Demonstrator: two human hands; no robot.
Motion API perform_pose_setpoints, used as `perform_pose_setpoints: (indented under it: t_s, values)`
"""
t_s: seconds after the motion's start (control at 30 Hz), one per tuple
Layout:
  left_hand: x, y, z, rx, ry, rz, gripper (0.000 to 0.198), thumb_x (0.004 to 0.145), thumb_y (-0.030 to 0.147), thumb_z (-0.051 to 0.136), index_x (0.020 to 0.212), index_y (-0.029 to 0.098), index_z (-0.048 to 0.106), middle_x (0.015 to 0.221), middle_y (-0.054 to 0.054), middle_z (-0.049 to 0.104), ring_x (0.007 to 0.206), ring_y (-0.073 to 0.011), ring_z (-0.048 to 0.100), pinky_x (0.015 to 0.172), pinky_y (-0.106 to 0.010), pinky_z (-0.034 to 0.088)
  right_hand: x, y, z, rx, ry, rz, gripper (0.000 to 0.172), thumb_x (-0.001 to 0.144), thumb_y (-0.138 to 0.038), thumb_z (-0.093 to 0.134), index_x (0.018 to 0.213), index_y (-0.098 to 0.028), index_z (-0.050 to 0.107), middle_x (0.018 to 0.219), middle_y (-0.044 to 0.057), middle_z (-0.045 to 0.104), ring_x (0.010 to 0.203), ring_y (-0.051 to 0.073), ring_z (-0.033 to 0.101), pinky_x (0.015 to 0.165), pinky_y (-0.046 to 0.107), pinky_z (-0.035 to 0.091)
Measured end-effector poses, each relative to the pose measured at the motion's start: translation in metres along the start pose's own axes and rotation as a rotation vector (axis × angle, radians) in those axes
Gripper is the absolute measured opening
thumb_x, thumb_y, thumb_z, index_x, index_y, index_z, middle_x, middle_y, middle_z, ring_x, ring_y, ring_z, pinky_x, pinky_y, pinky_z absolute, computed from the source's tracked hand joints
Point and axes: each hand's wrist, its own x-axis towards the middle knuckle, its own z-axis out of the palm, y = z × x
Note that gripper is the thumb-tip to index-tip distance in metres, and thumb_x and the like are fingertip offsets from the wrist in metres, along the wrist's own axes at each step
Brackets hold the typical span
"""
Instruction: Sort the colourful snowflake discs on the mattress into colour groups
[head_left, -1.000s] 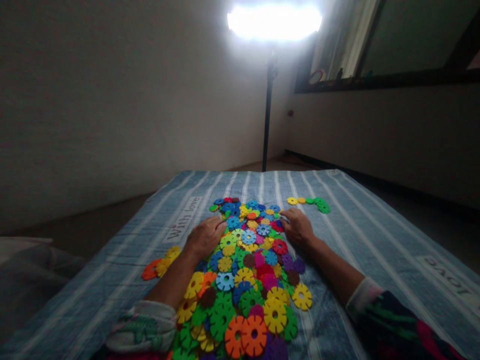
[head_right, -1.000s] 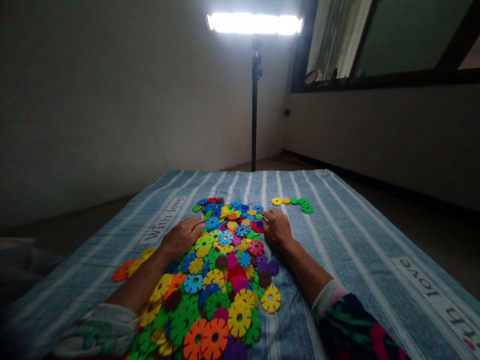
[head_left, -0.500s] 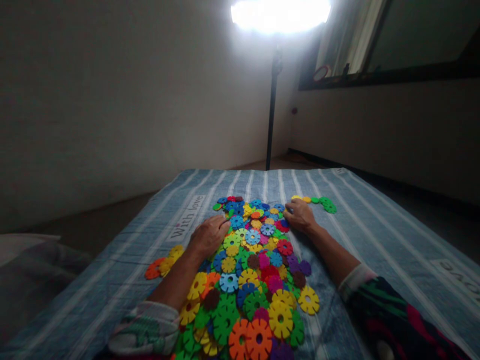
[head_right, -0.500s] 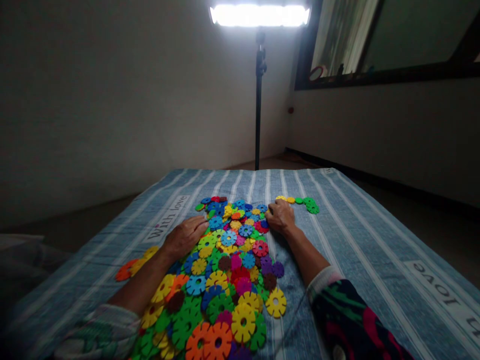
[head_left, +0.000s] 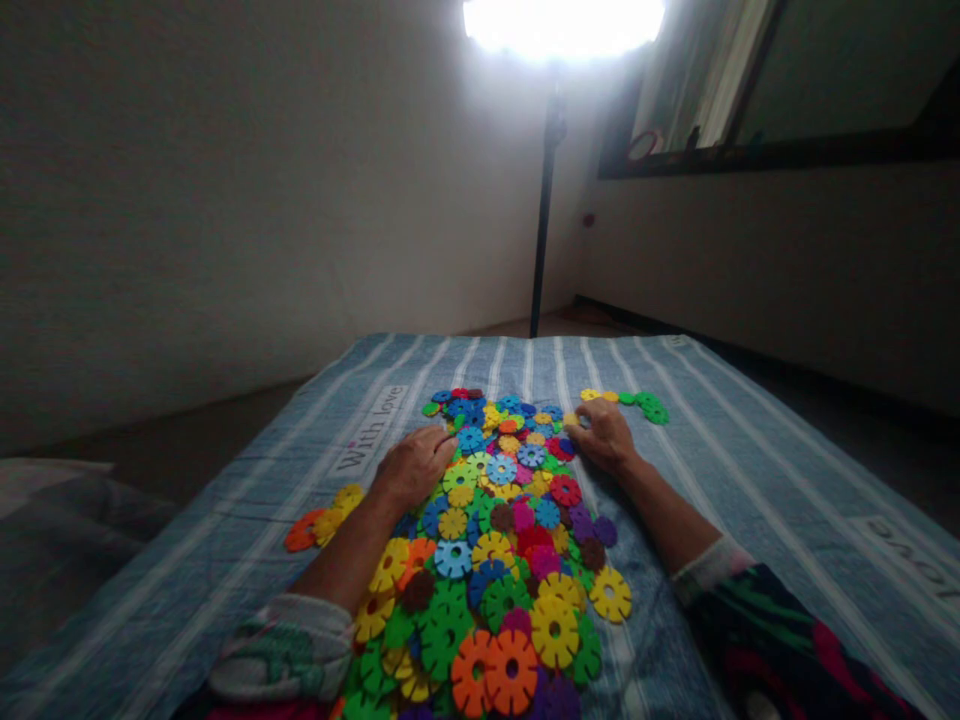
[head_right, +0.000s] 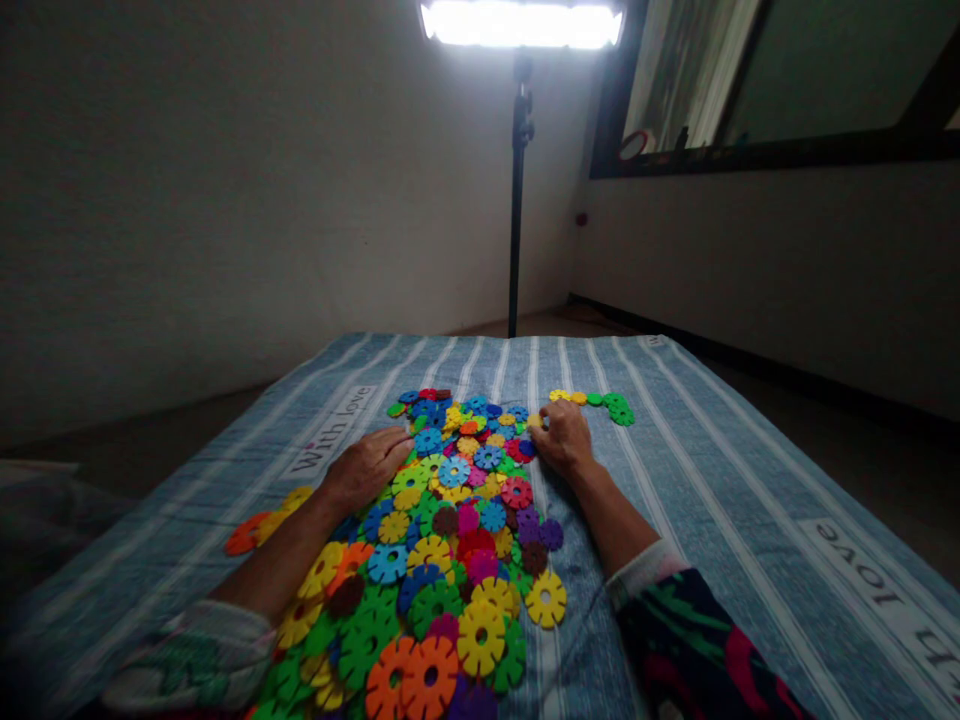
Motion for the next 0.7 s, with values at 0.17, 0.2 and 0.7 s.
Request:
perform_pose_setpoints:
  t_s: [0.17,0.2,0.7]
  values:
    - [0.0,-0.001,0.001,-0.006,0.013,0.005,0.036,0.09,0.04,0.028,0.078,0.021,0.055,0.092,-0.008,0.065,0.094,-0.022,0.06,0.09,-0.035,0.045,0.005,-0.009,0.0,0.107,0.049,-0.053,0.016,0.077,-0.027,0.062,0.088,-0.018,0.07,0.094,0.009,0.066,0.094,0.023,0.058,0.087,0.035,0.043]
    - [0.0,-0.001,0.002,-0.005,0.015,-0.001,0.035,0.09,0.04,0.028,0.079,0.021,0.056,0.093,-0.008,0.065,0.096,-0.022,0.06,0.091,-0.035,0.045,0.007,-0.012,0.001,0.118,0.026,-0.082,0.015,0.077,-0.027,0.063,0.088,-0.019,0.071,0.097,0.009,0.066,0.096,0.023,0.058,0.089,0.035,0.042]
    - [0.001,-0.003,0.004,0.009,0.002,-0.01,0.034,0.09,0.041,0.029,0.075,0.022,0.054,0.087,-0.006,0.064,0.09,-0.0209,0.06,0.088,-0.033,0.045,0.032,-0.025,0.008,-0.068,-0.207,-0.251,0.016,0.079,-0.032,0.065,0.079,-0.02,0.074,0.108,0.01,0.063,0.104,0.024,0.05,0.091,0.034,0.038]
